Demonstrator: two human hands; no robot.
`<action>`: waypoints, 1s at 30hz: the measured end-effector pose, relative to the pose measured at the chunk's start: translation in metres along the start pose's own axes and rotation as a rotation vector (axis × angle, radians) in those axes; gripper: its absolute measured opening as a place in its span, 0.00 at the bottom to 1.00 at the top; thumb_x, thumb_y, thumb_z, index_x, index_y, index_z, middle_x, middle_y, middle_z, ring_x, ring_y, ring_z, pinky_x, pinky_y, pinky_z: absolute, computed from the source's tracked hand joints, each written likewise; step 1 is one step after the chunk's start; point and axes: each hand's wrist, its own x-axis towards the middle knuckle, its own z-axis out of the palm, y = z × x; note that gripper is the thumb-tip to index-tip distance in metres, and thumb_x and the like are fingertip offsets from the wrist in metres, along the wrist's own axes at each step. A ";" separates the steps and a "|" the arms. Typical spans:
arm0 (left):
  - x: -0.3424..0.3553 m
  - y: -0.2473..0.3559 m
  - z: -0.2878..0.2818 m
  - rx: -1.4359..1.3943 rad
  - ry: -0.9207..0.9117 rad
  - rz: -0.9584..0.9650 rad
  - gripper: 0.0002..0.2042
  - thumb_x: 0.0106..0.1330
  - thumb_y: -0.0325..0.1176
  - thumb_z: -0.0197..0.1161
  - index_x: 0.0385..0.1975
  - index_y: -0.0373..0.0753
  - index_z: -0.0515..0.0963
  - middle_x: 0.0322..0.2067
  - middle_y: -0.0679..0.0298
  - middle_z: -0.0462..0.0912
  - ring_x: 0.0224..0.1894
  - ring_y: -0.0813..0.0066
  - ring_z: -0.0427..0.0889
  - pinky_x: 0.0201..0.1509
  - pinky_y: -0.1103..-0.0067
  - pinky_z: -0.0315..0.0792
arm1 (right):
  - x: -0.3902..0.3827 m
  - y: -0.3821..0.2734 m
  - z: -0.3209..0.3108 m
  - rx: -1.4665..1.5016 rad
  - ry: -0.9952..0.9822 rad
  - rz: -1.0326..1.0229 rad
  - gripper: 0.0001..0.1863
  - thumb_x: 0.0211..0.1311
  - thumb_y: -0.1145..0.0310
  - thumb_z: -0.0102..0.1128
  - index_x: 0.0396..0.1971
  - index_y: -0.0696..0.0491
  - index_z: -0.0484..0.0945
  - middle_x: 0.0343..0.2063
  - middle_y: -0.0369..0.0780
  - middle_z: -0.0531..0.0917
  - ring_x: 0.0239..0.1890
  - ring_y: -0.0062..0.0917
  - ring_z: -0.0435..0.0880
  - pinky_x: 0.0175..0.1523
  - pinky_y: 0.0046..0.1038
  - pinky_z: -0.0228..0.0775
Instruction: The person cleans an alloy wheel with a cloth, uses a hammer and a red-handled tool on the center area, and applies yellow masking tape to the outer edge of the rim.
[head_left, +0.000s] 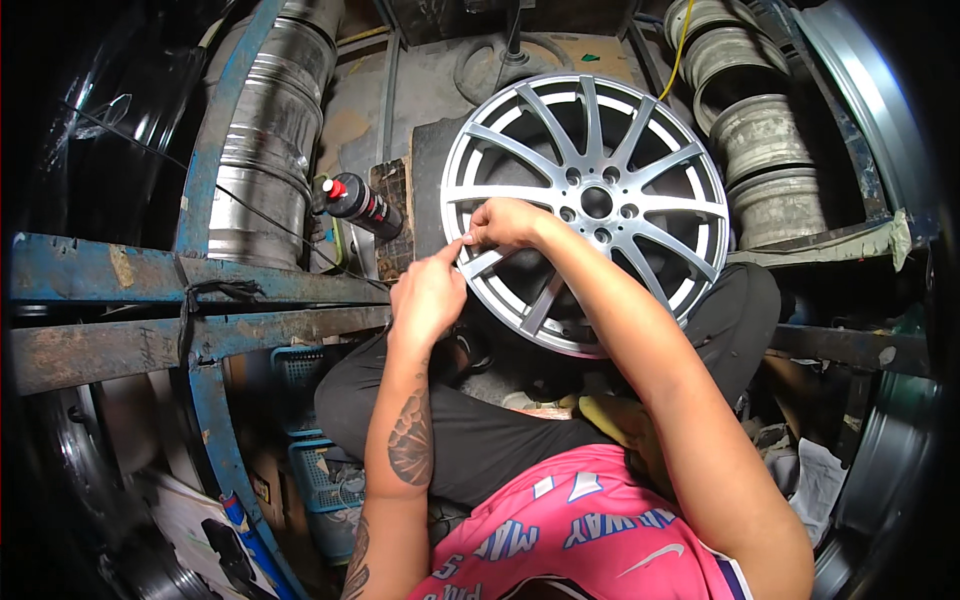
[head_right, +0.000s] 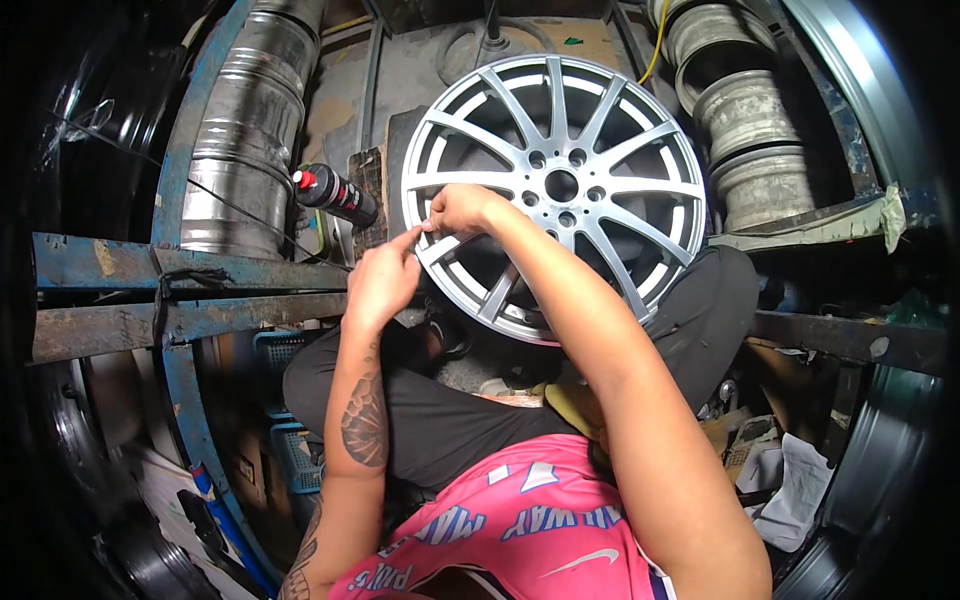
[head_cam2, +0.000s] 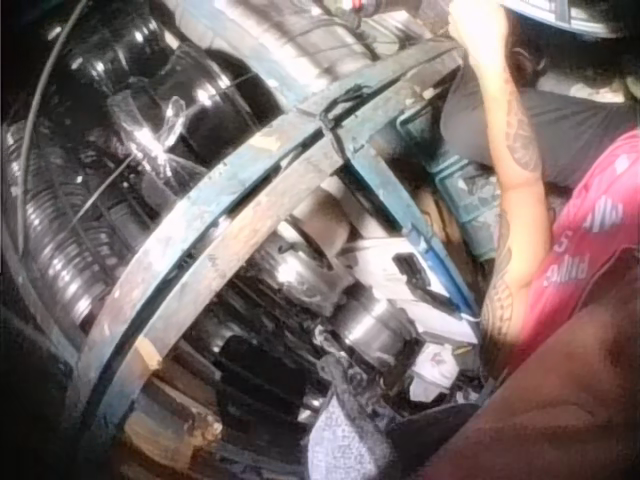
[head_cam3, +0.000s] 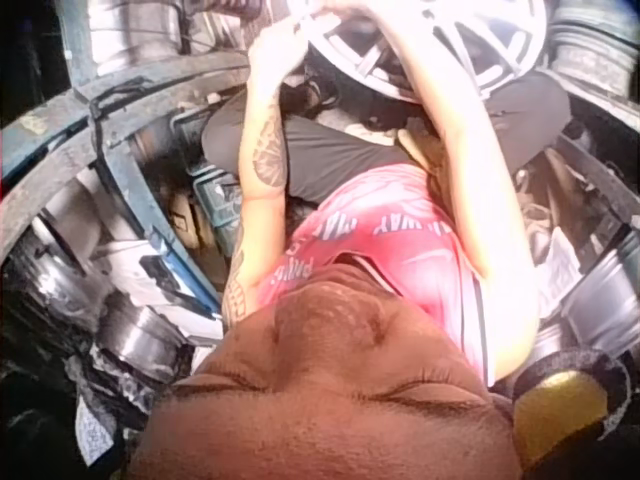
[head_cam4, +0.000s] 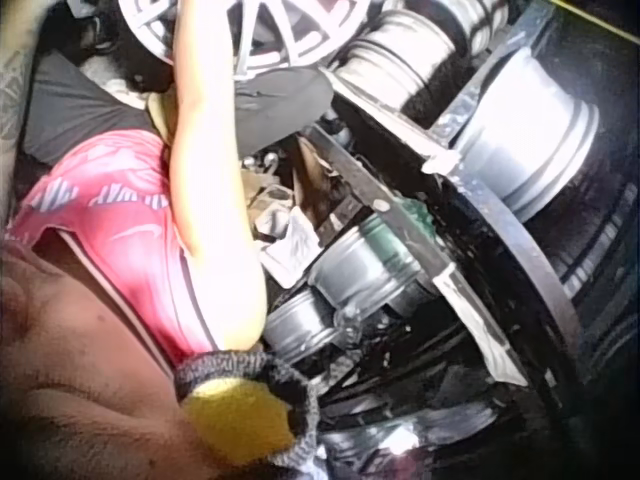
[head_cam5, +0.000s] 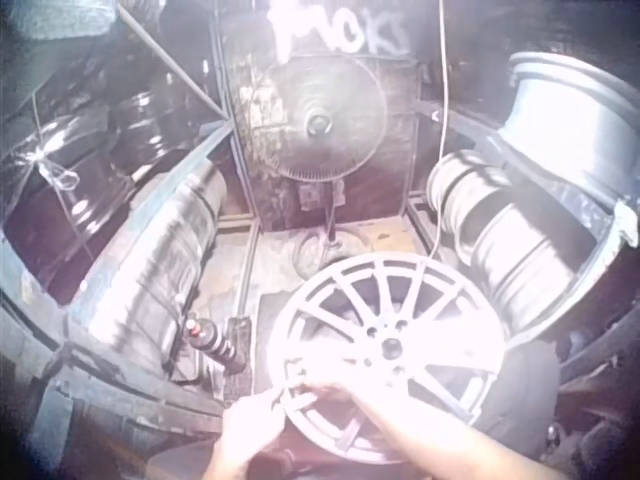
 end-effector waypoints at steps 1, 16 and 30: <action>0.001 0.002 0.003 0.010 -0.054 -0.035 0.26 0.65 0.37 0.55 0.66 0.51 0.73 0.42 0.41 0.85 0.48 0.41 0.83 0.56 0.56 0.75 | -0.005 -0.002 0.002 0.021 0.047 -0.016 0.18 0.66 0.52 0.67 0.33 0.54 0.88 0.22 0.36 0.83 0.21 0.22 0.79 0.30 0.30 0.72; -0.007 0.016 0.015 0.064 -0.077 -0.059 0.34 0.67 0.48 0.55 0.73 0.42 0.61 0.37 0.38 0.86 0.45 0.37 0.84 0.53 0.56 0.76 | -0.188 -0.019 -0.095 -0.776 0.238 -0.164 0.15 0.66 0.57 0.63 0.45 0.51 0.83 0.38 0.47 0.86 0.45 0.44 0.85 0.52 0.41 0.76; -0.003 0.035 0.028 0.300 -0.124 -0.106 0.35 0.66 0.44 0.51 0.76 0.49 0.56 0.34 0.38 0.85 0.40 0.37 0.85 0.49 0.52 0.76 | -0.209 0.014 -0.098 -0.582 0.329 -0.201 0.18 0.67 0.57 0.61 0.49 0.53 0.81 0.39 0.49 0.87 0.47 0.43 0.86 0.52 0.42 0.76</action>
